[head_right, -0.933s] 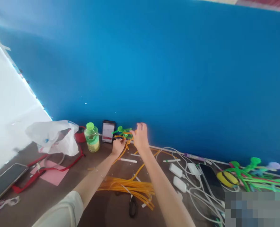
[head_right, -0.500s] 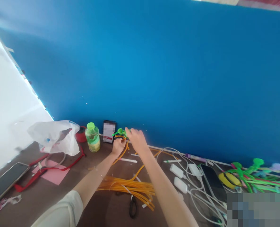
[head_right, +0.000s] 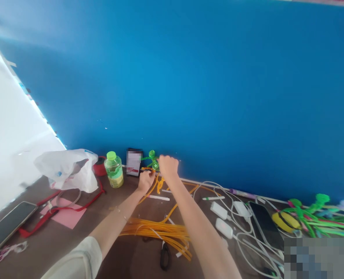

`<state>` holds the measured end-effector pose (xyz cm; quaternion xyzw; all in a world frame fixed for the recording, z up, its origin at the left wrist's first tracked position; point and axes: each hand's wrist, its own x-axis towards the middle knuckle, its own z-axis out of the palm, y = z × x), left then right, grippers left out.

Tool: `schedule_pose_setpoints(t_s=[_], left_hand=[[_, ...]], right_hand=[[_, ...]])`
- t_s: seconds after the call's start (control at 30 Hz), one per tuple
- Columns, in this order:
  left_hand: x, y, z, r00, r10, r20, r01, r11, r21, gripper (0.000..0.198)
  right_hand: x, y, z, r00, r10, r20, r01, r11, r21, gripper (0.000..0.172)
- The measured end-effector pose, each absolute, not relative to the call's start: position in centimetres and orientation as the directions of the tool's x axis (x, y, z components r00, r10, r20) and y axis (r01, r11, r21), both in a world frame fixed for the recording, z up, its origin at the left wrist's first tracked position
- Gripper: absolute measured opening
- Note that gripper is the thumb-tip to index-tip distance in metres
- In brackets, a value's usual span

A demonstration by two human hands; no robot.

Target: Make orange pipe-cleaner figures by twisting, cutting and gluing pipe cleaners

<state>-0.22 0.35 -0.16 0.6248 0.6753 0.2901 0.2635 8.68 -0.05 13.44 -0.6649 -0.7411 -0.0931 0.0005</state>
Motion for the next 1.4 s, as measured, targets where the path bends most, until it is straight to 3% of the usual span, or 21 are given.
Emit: schedule_pose_setpoints(t_s=[0.23,0.67,1.0,1.2,1.3,1.4], left_hand=[[-0.3,0.3,-0.4,-0.060,0.997,0.058,0.702,0.001,0.712,0.037],[-1.4,-0.6,0.3,-0.067,0.991,0.118,0.682,-0.041,0.730,0.038],[-0.9,-0.6,2.5,-0.154,0.931,0.331,0.352,-0.262,0.899,0.042],[-0.4,-1.5,2.6,-0.200,0.935,0.293,0.323,-0.220,0.921,0.034],[-0.6,-3.2,3.5,-0.105,0.935,0.339,0.269,-0.301,0.915,0.030],[-0.7,-4.9,5.2,0.154,0.895,0.419,0.115,-0.438,0.892,0.033]], right_hand=[[8.9,-0.5,14.2,-0.015,0.995,0.103,0.997,0.007,0.073,0.036],[9.3,-0.8,14.2,-0.043,0.993,0.107,0.998,0.038,0.043,0.035],[9.6,-1.2,14.6,-0.092,0.985,0.143,0.990,0.076,0.118,0.024],[10.2,-2.1,15.6,-0.077,0.979,0.190,0.997,0.070,0.041,0.024],[10.7,-3.0,16.4,-0.028,0.968,0.248,1.000,0.028,0.000,0.029],[10.7,-3.6,16.7,0.043,0.948,0.316,0.998,-0.026,-0.056,0.034]])
